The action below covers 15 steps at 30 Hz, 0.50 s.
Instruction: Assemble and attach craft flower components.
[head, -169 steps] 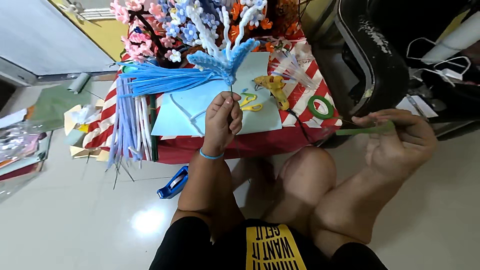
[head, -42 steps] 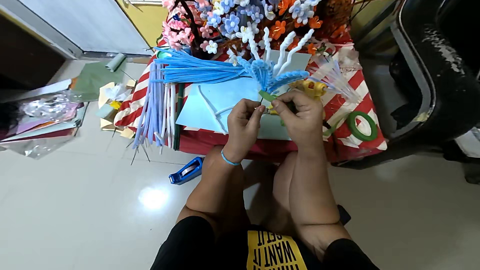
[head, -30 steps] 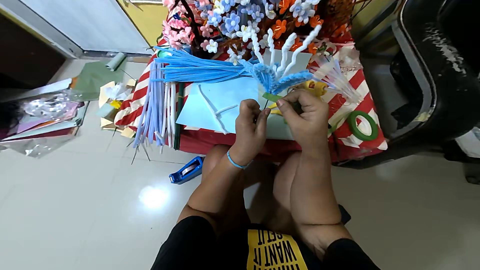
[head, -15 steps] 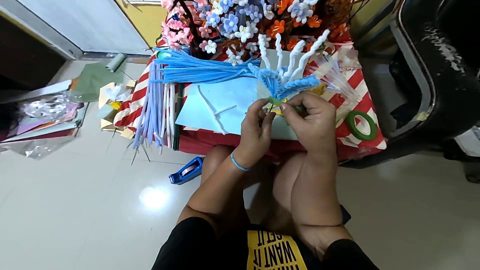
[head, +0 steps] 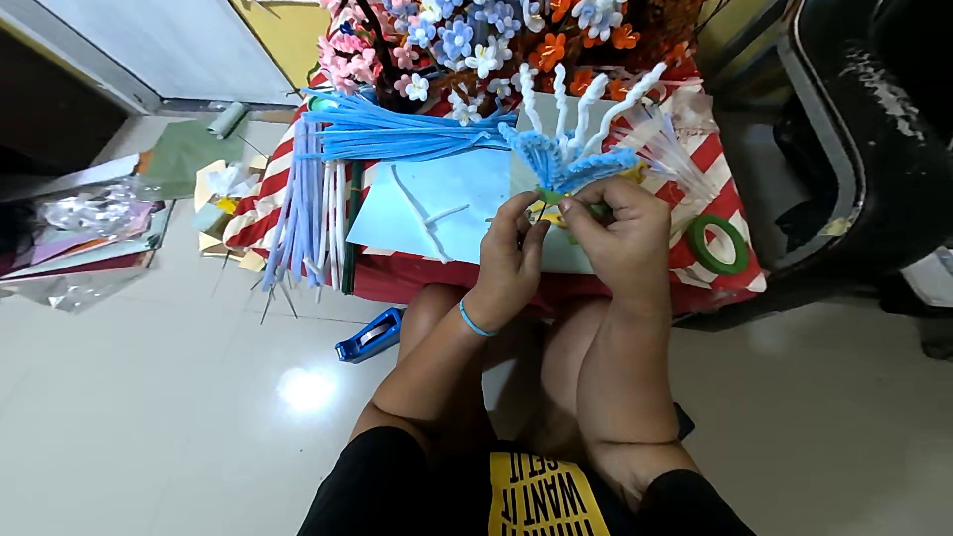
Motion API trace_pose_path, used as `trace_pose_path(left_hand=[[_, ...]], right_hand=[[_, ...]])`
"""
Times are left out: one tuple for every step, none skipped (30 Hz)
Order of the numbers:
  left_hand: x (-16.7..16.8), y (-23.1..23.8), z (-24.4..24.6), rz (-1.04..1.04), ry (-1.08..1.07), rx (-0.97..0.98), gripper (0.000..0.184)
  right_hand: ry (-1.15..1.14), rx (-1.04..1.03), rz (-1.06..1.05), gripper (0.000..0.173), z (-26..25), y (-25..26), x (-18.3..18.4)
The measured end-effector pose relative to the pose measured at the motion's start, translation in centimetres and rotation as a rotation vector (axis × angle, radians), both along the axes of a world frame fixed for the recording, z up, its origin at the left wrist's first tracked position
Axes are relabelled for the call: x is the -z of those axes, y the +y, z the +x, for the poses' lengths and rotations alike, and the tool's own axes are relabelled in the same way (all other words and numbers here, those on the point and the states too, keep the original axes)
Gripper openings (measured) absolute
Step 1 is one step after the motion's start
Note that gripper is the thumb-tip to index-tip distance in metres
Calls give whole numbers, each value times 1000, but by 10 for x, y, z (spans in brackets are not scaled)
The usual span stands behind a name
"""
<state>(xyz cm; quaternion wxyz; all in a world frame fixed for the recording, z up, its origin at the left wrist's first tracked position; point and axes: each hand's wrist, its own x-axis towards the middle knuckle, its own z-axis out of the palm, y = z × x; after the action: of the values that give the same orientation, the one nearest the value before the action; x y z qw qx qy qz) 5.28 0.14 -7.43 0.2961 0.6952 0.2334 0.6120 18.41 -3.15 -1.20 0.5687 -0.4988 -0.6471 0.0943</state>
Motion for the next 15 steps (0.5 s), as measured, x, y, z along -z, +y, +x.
trace_pose_path(left_hand=[[0, 0, 0, 1, 1, -3, 36], [0, 0, 0, 1, 4, -6, 36], [0, 0, 0, 2, 5, -8, 36], [-1, 0, 0, 3, 4, -7, 36], [-1, 0, 0, 3, 4, -5, 36], [-1, 0, 0, 2, 2, -4, 36], [0, 0, 1, 0, -2, -2, 36], [0, 0, 1, -2, -5, 2, 36], [0, 0, 1, -4, -5, 5, 36], [1, -1, 1, -6, -4, 7, 36], [1, -1, 1, -6, -4, 6, 36], [1, -1, 1, -8, -4, 5, 36], [1, -1, 1, -8, -6, 5, 36], [1, -1, 2, -8, -9, 7, 36], [2, -1, 2, -10, -12, 11, 36]], right_hand=[[0, 2, 3, 12, 0, 0, 0], [-1, 5, 4, 12, 0, 0, 0], [1, 5, 7, 12, 0, 0, 0], [3, 3, 8, 11, 0, 0, 0], [4, 2, 7, 11, 1, 1, 0], [5, 2, 4, 11, 0, 1, 0], [5, 3, 1, 11, 0, 0, 0], [6, 6, 0, 11, 0, 0, 0], [6, 10, -3, 11, 0, 0, 0], [6, 13, -3, 11, 0, 0, 0], [5, 15, -4, 11, 0, 0, 0], [6, 16, -5, 11, 0, 0, 1], [6, 16, -6, 11, 0, 0, 1], [8, 16, -9, 11, 0, 0, 1], [11, 15, -11, 11, 0, 0, 0]])
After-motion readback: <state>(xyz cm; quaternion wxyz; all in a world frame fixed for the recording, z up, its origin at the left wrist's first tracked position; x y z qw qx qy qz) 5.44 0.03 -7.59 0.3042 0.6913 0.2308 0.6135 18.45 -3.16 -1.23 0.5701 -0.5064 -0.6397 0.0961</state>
